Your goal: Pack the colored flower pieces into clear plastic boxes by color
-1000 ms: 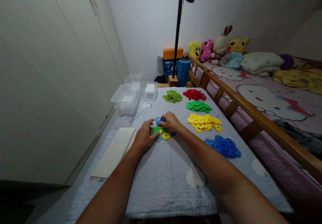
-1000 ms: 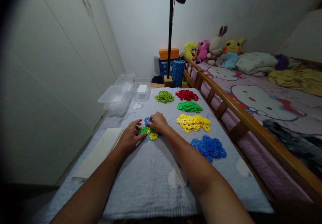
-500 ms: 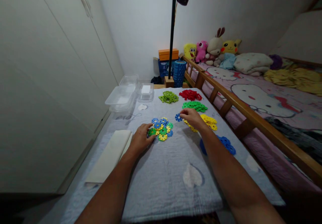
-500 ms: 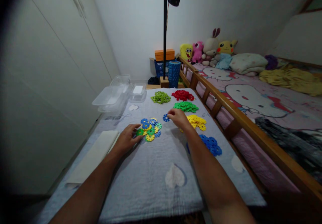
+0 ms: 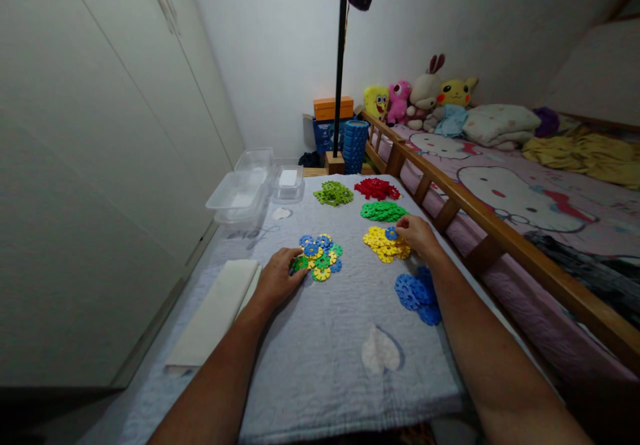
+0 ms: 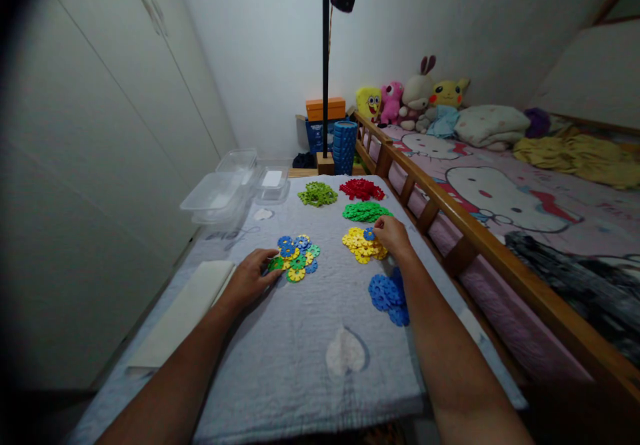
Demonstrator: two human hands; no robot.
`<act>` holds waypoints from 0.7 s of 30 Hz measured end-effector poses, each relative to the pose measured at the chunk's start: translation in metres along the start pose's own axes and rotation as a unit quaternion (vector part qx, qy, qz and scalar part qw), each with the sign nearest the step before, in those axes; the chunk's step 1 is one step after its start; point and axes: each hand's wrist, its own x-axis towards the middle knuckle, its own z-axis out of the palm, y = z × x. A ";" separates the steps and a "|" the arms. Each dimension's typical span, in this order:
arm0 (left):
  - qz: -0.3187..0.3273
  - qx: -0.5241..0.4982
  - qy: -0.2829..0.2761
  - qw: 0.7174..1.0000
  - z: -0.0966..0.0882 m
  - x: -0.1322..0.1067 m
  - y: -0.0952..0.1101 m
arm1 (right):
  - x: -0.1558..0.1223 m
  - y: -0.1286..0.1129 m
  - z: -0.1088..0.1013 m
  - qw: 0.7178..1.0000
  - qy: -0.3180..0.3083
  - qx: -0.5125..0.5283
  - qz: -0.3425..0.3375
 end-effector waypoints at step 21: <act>-0.006 0.000 -0.009 1.000 0.001 0.001 -0.004 | -0.069 0.012 -0.067 0.967 -0.199 0.160 -0.005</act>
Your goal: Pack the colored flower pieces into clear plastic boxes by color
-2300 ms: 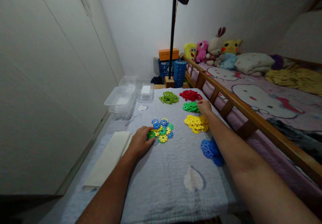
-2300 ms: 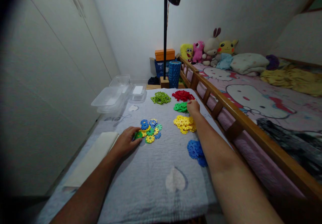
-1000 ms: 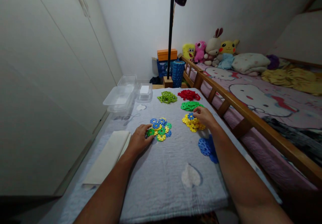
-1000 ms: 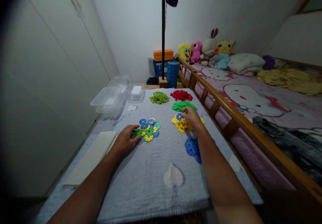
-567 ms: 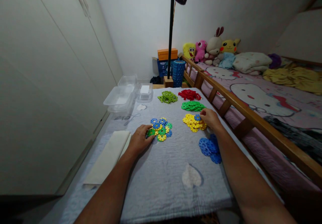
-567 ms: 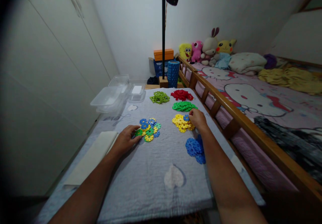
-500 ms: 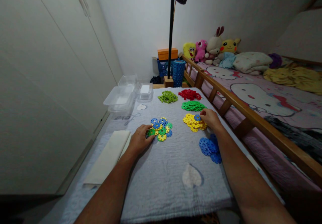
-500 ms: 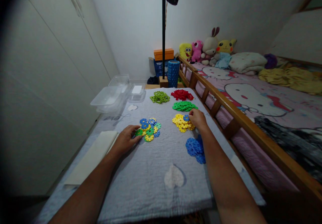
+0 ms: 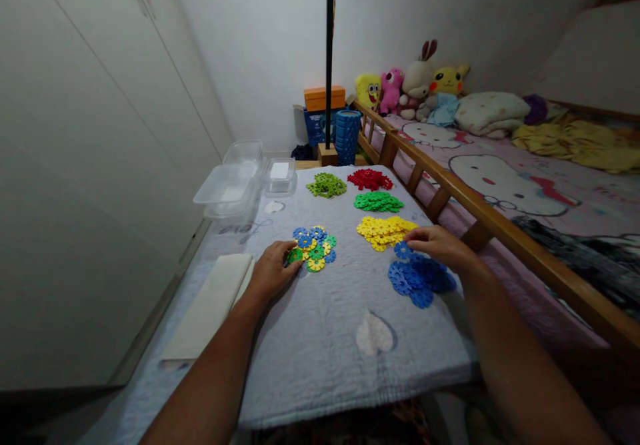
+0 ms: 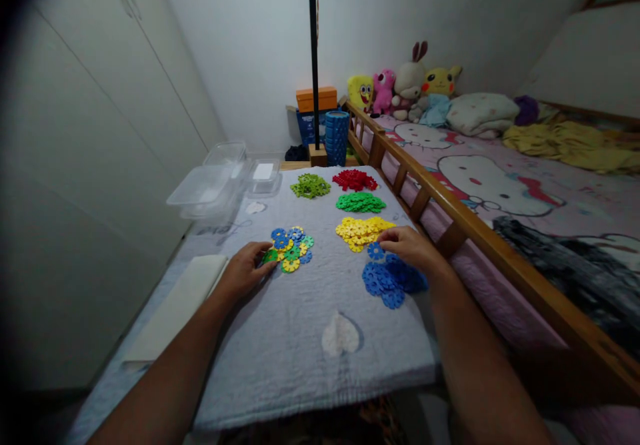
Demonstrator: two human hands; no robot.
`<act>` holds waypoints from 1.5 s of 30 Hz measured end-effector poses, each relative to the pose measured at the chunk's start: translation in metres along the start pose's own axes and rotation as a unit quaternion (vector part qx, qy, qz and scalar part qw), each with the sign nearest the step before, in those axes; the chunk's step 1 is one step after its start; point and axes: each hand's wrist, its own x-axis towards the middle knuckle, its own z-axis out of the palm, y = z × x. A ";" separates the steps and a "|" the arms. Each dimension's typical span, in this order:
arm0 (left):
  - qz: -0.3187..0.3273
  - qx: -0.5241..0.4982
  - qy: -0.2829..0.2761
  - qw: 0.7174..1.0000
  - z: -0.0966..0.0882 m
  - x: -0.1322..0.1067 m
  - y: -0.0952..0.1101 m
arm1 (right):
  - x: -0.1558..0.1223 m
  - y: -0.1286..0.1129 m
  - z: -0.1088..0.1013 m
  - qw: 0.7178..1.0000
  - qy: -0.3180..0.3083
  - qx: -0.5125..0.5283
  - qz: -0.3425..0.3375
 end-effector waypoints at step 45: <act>-0.018 0.004 -0.016 1.000 -0.005 -0.003 0.003 | 0.022 -0.067 0.188 0.946 0.067 -0.182 -0.260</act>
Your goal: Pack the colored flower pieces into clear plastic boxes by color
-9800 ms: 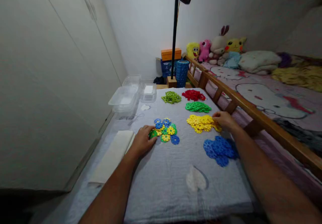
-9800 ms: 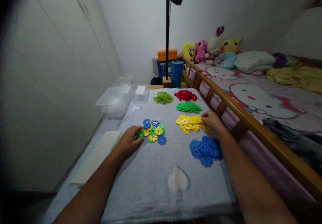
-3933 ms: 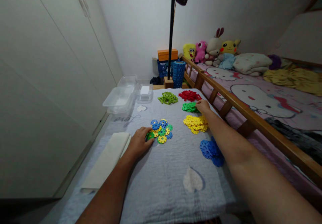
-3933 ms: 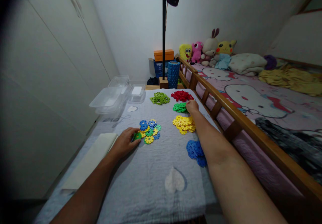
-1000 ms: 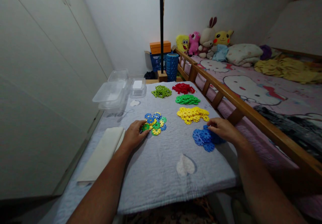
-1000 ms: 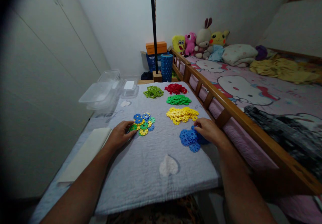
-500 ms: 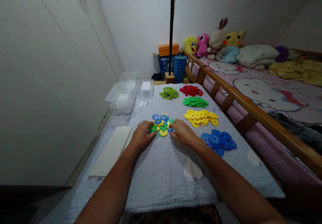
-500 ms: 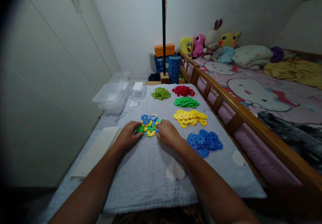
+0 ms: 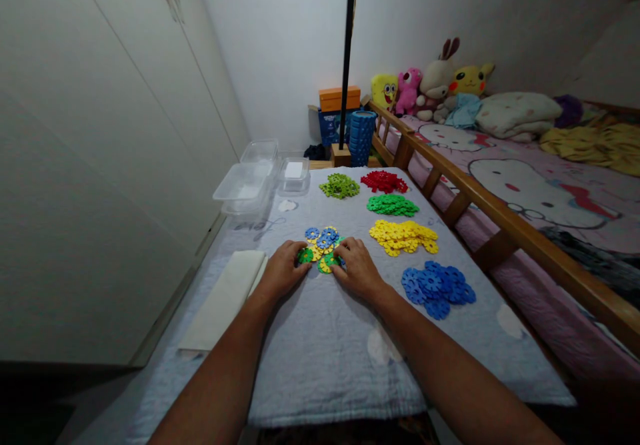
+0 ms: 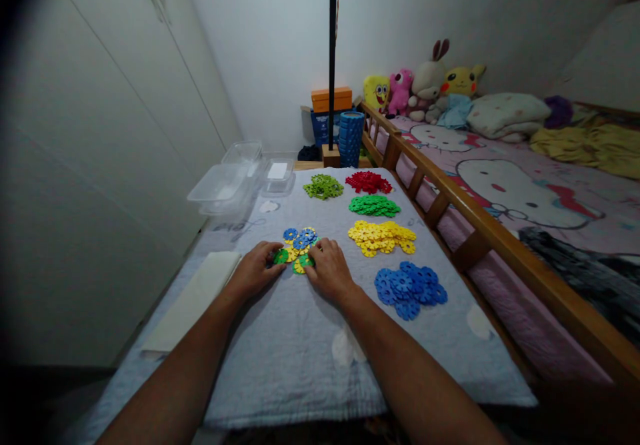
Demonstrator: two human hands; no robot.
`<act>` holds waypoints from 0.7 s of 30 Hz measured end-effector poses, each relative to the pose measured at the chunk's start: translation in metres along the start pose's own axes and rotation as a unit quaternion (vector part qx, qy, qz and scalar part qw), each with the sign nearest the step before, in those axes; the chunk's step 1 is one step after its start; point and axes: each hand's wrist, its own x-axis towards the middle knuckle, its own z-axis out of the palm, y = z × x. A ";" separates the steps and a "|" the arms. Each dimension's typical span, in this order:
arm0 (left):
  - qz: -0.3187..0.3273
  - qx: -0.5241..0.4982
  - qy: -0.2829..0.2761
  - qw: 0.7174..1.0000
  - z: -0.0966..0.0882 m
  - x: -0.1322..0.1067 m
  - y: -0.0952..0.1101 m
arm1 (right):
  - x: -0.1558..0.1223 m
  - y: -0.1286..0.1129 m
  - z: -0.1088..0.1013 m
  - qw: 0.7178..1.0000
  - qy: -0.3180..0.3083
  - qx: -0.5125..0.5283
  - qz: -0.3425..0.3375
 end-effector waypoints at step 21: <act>0.019 0.021 0.010 1.000 0.002 0.001 0.003 | -0.003 0.005 0.001 1.000 -0.012 -0.016 0.019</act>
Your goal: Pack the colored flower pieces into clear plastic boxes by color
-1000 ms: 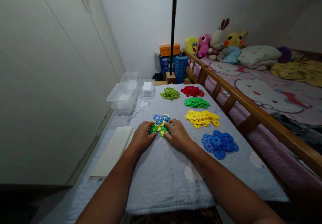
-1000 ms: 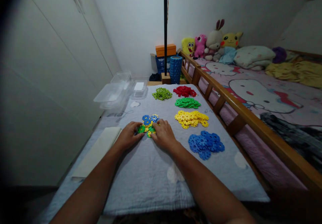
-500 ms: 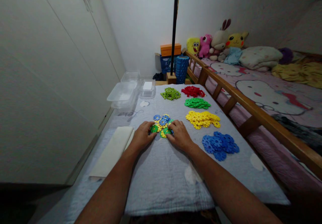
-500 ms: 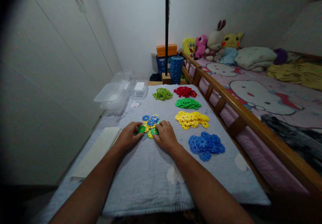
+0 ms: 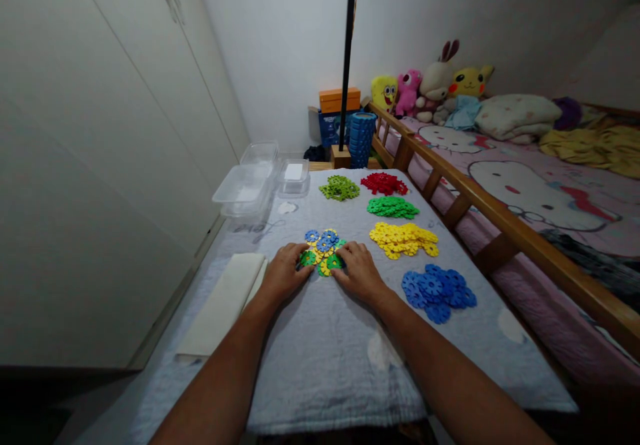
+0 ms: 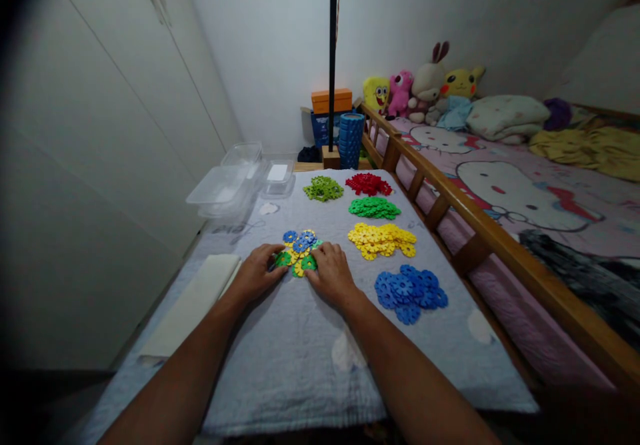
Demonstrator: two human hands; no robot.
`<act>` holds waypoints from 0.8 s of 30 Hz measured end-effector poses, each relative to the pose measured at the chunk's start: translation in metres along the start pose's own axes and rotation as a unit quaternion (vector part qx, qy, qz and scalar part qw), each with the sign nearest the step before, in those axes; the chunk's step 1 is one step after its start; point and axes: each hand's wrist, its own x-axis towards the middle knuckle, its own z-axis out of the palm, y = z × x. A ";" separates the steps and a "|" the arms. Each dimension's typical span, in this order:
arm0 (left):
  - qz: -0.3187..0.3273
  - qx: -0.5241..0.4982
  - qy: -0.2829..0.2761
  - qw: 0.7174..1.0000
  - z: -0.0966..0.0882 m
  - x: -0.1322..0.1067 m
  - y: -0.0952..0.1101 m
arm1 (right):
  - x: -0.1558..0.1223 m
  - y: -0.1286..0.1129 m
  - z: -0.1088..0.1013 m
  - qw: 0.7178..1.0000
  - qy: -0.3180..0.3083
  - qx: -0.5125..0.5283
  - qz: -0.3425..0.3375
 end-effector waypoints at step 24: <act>0.015 0.012 -0.020 1.000 0.002 -0.001 0.000 | 0.101 0.135 -0.112 0.924 0.145 0.180 0.306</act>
